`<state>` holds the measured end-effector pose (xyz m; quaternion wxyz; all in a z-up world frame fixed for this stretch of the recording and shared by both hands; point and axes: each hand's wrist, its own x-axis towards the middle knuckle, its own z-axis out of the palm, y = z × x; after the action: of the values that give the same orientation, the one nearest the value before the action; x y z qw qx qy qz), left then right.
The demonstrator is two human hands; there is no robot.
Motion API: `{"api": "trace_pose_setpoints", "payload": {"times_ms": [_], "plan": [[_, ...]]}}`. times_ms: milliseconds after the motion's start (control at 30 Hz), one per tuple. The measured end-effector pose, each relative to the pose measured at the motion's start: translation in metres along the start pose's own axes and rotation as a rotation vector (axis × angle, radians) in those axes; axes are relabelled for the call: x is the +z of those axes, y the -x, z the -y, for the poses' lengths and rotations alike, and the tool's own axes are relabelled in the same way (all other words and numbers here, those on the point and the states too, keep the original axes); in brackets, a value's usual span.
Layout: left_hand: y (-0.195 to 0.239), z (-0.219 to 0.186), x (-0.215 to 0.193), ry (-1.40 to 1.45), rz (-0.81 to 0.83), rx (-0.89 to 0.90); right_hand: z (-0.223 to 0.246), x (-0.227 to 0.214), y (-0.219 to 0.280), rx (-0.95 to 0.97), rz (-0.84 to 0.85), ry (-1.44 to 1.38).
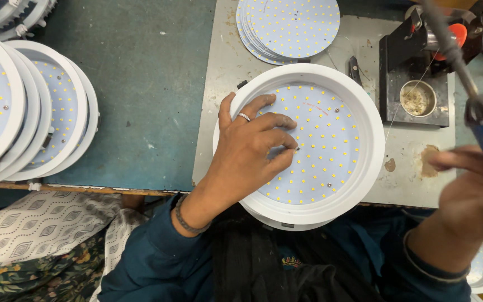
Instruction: The person uses a soldering iron and solder wire to attach wires to LED modules. They handle multiple circular LED boards, soldering connections and stacking completed units on the table.
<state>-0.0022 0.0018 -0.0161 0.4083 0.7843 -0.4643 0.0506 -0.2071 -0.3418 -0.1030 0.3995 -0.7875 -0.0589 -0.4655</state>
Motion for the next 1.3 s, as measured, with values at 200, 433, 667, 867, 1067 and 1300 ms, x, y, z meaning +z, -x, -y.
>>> {"api": "trace_pose_setpoints", "payload": {"times_ms": [200, 433, 667, 867, 1067, 1300], "plan": [[0.000, 0.001, 0.001, 0.013, -0.031, 0.017, -0.037, -0.068, 0.063, 0.253, -0.124, -0.072], [0.001, 0.004, 0.003, 0.018, -0.049, 0.035, 0.003, -0.034, 0.039, 0.215, -0.242, -0.208], [0.000, 0.004, 0.007, 0.000, -0.071, 0.034, 0.061, 0.021, -0.013, -0.199, 0.031, 0.347], [0.000, 0.003, 0.007, 0.002, -0.070, 0.035, 0.074, 0.033, -0.032, -0.219, 0.133, 0.328], [0.000, 0.003, 0.007, -0.004, -0.070, 0.027, 0.080, 0.034, -0.034, -0.122, 0.123, 0.176], [-0.001, 0.001, 0.006, -0.017, -0.053, 0.008, 0.107, 0.039, -0.038, 0.280, -0.061, -0.094]]}}
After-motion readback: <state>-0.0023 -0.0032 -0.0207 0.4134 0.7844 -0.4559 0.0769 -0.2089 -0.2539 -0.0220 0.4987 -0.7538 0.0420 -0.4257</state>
